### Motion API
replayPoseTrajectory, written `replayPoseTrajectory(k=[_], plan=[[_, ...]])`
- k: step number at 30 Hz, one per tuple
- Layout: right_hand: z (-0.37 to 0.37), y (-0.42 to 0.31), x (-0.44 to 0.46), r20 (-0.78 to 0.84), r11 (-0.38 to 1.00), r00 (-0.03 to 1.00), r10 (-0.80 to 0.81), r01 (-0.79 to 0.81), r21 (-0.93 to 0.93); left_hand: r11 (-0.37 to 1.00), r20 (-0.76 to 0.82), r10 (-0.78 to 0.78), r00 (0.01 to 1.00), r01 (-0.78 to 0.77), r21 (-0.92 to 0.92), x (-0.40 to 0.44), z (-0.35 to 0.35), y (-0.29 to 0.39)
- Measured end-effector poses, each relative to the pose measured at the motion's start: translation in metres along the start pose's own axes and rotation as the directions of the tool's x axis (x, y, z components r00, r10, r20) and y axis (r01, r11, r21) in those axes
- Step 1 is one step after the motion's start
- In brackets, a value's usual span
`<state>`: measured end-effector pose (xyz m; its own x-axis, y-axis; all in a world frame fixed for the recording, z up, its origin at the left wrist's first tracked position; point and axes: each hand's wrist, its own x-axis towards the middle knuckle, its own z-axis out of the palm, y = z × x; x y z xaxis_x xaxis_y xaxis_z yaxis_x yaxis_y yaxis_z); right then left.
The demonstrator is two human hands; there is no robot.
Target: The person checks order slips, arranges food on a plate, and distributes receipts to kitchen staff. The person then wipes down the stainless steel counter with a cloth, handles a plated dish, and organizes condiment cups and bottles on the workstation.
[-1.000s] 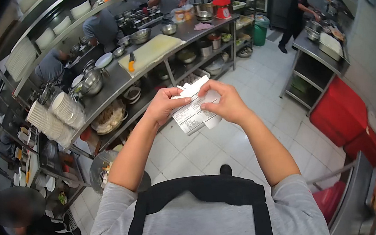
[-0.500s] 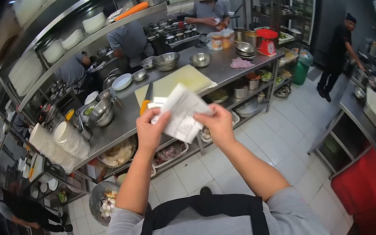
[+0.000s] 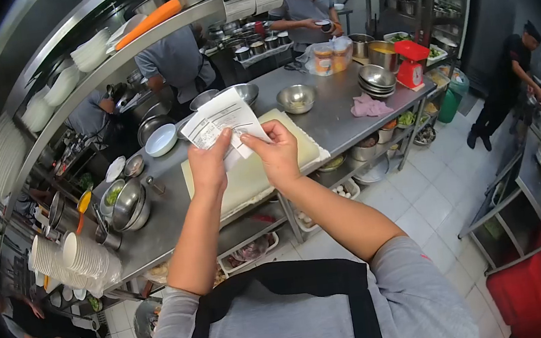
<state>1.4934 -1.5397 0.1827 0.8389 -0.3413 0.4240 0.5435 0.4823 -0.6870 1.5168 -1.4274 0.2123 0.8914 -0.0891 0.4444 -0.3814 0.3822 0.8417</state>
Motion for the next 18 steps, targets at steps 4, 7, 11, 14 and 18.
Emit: replayPoseTrajectory(k=[4,7,11,14,18], plan=[[-0.044,-0.012,0.087,0.386,0.988,0.922,0.037,0.023,-0.152,0.930,0.231,0.099,0.968,-0.173,0.325,0.077,-0.015,-0.012],[-0.091,-0.031,0.210,0.316,0.957,0.945,-0.085,0.166,-0.239,0.650,0.472,0.266,0.840,-0.518,0.556,0.145,-0.009,-0.016],[-0.097,-0.062,0.347,0.206,0.933,0.977,-0.051,0.120,-0.338,0.419,0.560,0.265,0.785,-0.617,0.667,0.236,0.045,-0.011],[-0.099,-0.047,0.415,0.441,0.974,0.893,-0.090,0.171,-0.149,0.536,0.430,0.366,0.825,-0.565,0.628,0.286,0.079,-0.029],[-0.112,-0.053,0.431,0.362,0.984,0.931,-0.044,0.103,-0.147,0.700,0.340,0.388,0.857,-0.514,0.495,0.310,0.107,-0.063]])
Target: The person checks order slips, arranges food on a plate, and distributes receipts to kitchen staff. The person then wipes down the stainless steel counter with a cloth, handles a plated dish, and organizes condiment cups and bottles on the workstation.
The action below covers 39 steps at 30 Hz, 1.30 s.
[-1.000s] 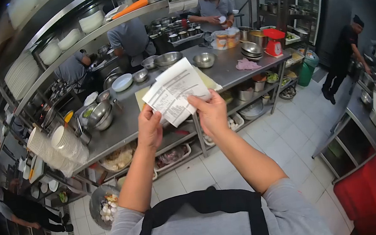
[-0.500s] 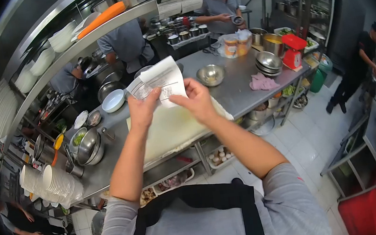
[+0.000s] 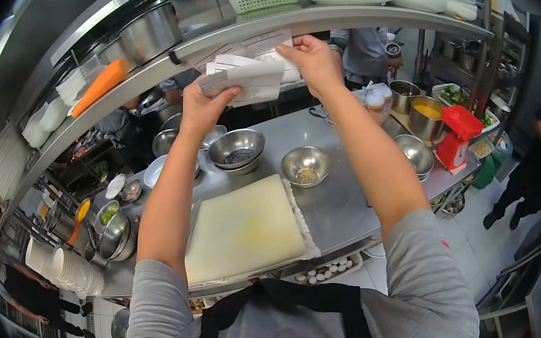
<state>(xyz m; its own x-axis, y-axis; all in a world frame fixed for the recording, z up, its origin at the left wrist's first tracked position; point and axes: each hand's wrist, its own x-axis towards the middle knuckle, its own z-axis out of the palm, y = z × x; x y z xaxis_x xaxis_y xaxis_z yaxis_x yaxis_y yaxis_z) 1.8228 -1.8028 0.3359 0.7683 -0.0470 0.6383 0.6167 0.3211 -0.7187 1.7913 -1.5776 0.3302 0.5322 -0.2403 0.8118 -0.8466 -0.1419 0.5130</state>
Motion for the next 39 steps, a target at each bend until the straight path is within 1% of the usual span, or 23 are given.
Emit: replayPoseTrajectory(k=[2,3,4,7,11,12,15,16,17,18,19,20,21,22,23,26,27,29,31,32,34,36,39], plan=[[-0.023,-0.003,-0.004,-0.035,0.995,0.999,-0.006,0.009,0.096,0.981,0.106,0.101,0.989,-0.117,0.155,0.003,0.020,0.001],[-0.036,-0.008,-0.006,-0.087,0.996,0.996,0.000,0.007,0.088,0.958,0.165,0.145,0.976,-0.180,0.224,0.006,0.032,0.007],[-0.052,-0.011,-0.007,-0.102,0.995,0.995,0.005,0.005,0.101,0.965,0.220,0.104,0.970,-0.152,0.214,0.010,0.045,0.014],[-0.094,-0.023,-0.005,-0.152,0.994,0.988,-0.008,0.024,0.108,0.964,0.272,0.137,0.952,-0.191,0.182,0.030,0.078,0.013],[-0.105,-0.032,0.005,-0.163,0.988,0.986,-0.043,0.067,0.142,0.988,0.222,0.092,0.971,-0.117,0.105,0.046,0.095,0.020],[-0.102,-0.032,0.006,-0.138,0.986,0.989,-0.049,0.070,0.149,0.995,0.206,0.037,0.978,-0.055,0.087,0.048,0.097,0.020],[-0.103,-0.024,0.009,-0.227,0.979,0.968,-0.108,0.144,0.146,0.993,0.180,-0.058,0.982,0.038,0.112,0.049,0.097,0.011],[-0.096,-0.031,-0.003,-0.375,0.987,0.913,-0.160,0.157,-0.038,0.992,0.183,-0.051,0.982,0.028,0.126,0.046,0.097,0.008],[-0.097,-0.026,-0.010,-0.400,0.934,0.846,-0.353,0.294,-0.202,0.990,0.186,-0.044,0.982,0.018,0.139,0.042,0.096,0.006],[-0.097,-0.021,-0.015,-0.389,0.837,0.750,-0.535,0.408,-0.364,0.988,0.188,-0.037,0.981,0.008,0.153,0.038,0.095,0.005],[-0.096,-0.019,-0.022,-0.343,0.700,0.630,-0.697,0.495,-0.514,0.990,0.185,-0.034,0.982,0.008,0.140,0.035,0.094,0.003],[-0.093,-0.017,-0.030,-0.257,0.725,0.712,-0.653,0.490,-0.484,0.992,0.183,-0.031,0.983,0.007,0.129,0.033,0.093,0.002],[-0.085,-0.025,-0.030,-0.069,0.678,0.761,-0.645,0.529,-0.510,0.993,0.183,-0.029,0.983,0.007,0.117,0.032,0.092,0.002],[-0.078,-0.036,-0.030,0.121,0.629,0.783,-0.610,0.572,-0.526,0.995,0.184,-0.026,0.983,0.009,0.096,0.032,0.090,0.003],[-0.071,-0.046,-0.030,0.303,0.580,0.777,-0.552,0.619,-0.530,0.997,0.188,-0.023,0.982,0.009,0.075,0.033,0.089,0.005],[-0.049,-0.066,-0.028,0.467,0.550,0.743,-0.479,0.669,-0.500,0.998,0.224,-0.006,0.975,-0.008,0.063,0.040,0.082,0.014],[-0.050,-0.065,-0.028,0.465,0.488,0.726,-0.506,0.686,-0.540,0.997,0.240,-0.002,0.971,-0.016,0.069,0.043,0.080,0.018],[-0.054,-0.062,-0.028,0.464,0.359,0.689,-0.556,0.703,-0.614,0.988,0.248,-0.008,0.969,-0.030,0.151,0.046,0.079,0.023],[-0.058,-0.046,-0.038,0.202,0.651,0.745,-0.635,0.658,-0.379,0.981,0.231,-0.006,0.973,-0.039,0.191,0.046,0.082,0.024],[-0.059,-0.037,-0.044,0.064,0.751,0.778,-0.626,0.623,-0.220,0.994,0.199,-0.062,0.978,0.042,0.106,0.044,0.083,0.021],[-0.058,-0.023,-0.052,-0.017,0.882,0.890,-0.455,0.448,-0.148,0.978,0.151,-0.183,0.972,0.195,-0.074,0.038,0.086,0.012],[-0.051,-0.014,-0.061,-0.090,0.960,0.955,-0.281,0.280,-0.024,0.972,0.121,-0.207,0.971,0.218,-0.085,0.028,0.084,0.013],[-0.045,0.001,-0.073,-0.033,0.986,0.986,-0.163,0.162,-0.028,0.957,0.086,-0.261,0.962,0.270,-0.110,0.008,0.082,0.018]])
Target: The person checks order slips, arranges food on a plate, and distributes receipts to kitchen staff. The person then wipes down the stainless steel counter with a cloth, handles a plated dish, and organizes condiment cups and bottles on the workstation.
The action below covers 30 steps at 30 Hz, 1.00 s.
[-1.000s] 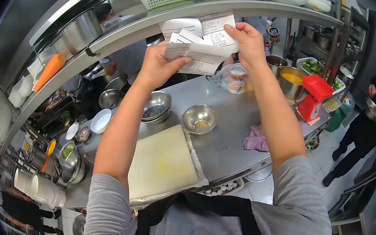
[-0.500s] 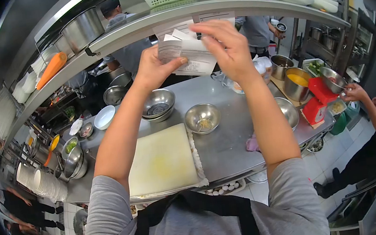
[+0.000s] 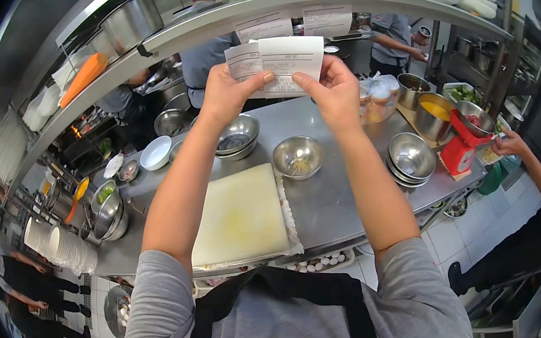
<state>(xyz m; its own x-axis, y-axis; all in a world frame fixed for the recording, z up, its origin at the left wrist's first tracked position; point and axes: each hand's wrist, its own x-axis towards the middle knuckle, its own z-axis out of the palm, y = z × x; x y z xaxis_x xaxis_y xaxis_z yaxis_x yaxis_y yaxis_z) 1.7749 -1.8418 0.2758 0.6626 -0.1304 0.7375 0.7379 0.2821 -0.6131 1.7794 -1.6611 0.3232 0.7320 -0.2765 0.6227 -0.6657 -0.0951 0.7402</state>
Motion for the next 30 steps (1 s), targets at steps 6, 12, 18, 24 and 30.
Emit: replayPoseTrajectory(k=[6,12,18,24,30], plan=[[0.050,-0.007,-0.013,0.100,0.978,0.986,0.131,-0.145,0.150,0.981,-0.142,-0.005,0.990,-0.023,-0.192,-0.060,-0.038,-0.002],[0.106,-0.003,0.004,0.069,0.964,0.997,-0.017,-0.002,0.266,0.994,-0.326,0.017,0.945,-0.052,-0.097,-0.059,-0.083,0.016],[0.100,0.023,0.010,0.031,0.978,0.991,-0.131,0.124,0.167,0.962,-0.401,-0.195,0.895,0.095,-0.256,-0.039,-0.092,-0.006],[0.108,0.028,0.016,-0.008,0.984,0.984,-0.176,0.177,0.023,0.940,-0.416,-0.171,0.893,0.021,-0.341,-0.035,-0.086,-0.002],[0.120,0.005,0.031,-0.046,0.806,0.892,-0.450,0.384,-0.451,0.983,-0.459,-0.174,0.871,0.128,-0.130,-0.027,-0.096,0.009]])
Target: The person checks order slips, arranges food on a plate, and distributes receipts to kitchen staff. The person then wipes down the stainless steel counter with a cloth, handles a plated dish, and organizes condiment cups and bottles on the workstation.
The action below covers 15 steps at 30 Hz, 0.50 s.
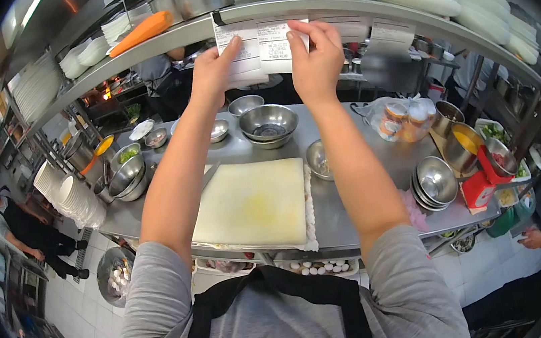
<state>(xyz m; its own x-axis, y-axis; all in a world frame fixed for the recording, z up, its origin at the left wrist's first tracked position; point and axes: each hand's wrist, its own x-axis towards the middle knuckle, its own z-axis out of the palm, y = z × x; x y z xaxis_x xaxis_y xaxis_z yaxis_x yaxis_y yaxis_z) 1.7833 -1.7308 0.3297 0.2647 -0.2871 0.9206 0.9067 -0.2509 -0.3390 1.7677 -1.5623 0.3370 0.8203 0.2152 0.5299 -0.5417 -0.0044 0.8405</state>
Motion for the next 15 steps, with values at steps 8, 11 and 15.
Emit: replayPoseTrajectory(k=[8,11,15], plan=[[-0.026,-0.019,-0.115,0.190,0.943,0.975,0.116,-0.169,0.288,0.948,0.103,-0.197,0.975,0.216,-0.234,-0.109,-0.101,-0.031],[-0.005,-0.052,-0.178,0.630,0.521,0.589,0.505,-0.791,0.321,0.935,0.127,-0.260,0.957,0.282,-0.213,-0.172,-0.141,-0.014],[0.058,-0.132,-0.238,0.873,0.171,0.250,0.419,-0.966,0.195,0.974,0.024,-0.228,0.973,0.228,0.017,-0.261,-0.205,0.015]])
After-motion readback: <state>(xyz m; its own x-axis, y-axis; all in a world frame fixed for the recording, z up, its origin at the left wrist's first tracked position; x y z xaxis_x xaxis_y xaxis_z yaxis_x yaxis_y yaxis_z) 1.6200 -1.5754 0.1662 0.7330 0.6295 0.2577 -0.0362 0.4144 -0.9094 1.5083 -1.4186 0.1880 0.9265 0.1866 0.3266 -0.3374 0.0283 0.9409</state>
